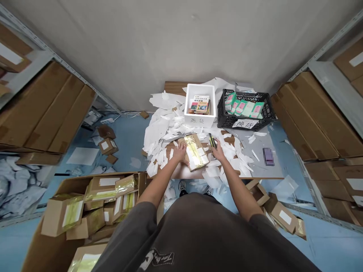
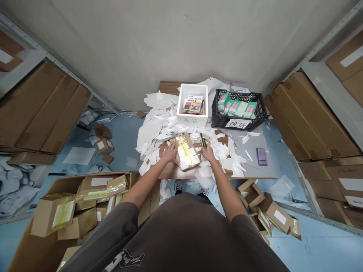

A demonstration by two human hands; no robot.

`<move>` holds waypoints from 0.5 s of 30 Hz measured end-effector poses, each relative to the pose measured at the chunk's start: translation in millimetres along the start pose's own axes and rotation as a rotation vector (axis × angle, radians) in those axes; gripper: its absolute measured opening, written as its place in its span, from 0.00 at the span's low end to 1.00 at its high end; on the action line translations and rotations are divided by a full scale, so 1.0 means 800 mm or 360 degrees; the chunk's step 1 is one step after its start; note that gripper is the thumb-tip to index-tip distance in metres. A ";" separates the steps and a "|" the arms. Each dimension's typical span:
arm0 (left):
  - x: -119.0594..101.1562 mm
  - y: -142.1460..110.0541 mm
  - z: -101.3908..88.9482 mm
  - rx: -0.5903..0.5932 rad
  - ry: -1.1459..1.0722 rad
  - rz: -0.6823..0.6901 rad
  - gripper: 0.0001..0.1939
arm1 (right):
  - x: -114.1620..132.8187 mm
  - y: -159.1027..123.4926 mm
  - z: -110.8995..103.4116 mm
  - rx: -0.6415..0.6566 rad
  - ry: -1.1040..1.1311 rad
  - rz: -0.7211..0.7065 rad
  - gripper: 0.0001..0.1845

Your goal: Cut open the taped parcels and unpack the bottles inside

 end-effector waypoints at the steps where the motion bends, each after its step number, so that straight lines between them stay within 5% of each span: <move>1: 0.000 -0.001 0.000 -0.0025 -0.0024 0.0022 0.87 | 0.032 0.009 0.028 0.0047 -0.0116 -0.0103 0.38; 4: 0.002 -0.002 0.003 -0.0058 -0.0117 0.0086 0.87 | 0.097 0.022 0.110 0.0232 -0.0565 -0.0207 0.37; 7: 0.005 0.003 0.008 -0.0039 -0.0204 0.0155 0.88 | 0.113 0.019 0.166 0.0443 -0.1066 -0.0025 0.38; 15: 0.007 0.013 0.017 0.0001 -0.0359 0.0250 0.92 | 0.124 0.010 0.195 0.0647 -0.1458 0.0192 0.39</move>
Point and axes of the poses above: each hand's wrist, its own y-axis towards the middle knuckle, its own z-axis out of the palm, x = y × z, the point moved 9 cm from there along y, towards the middle knuckle, and after that the axes turned 5 degrees about y, right-handed, at the moved point
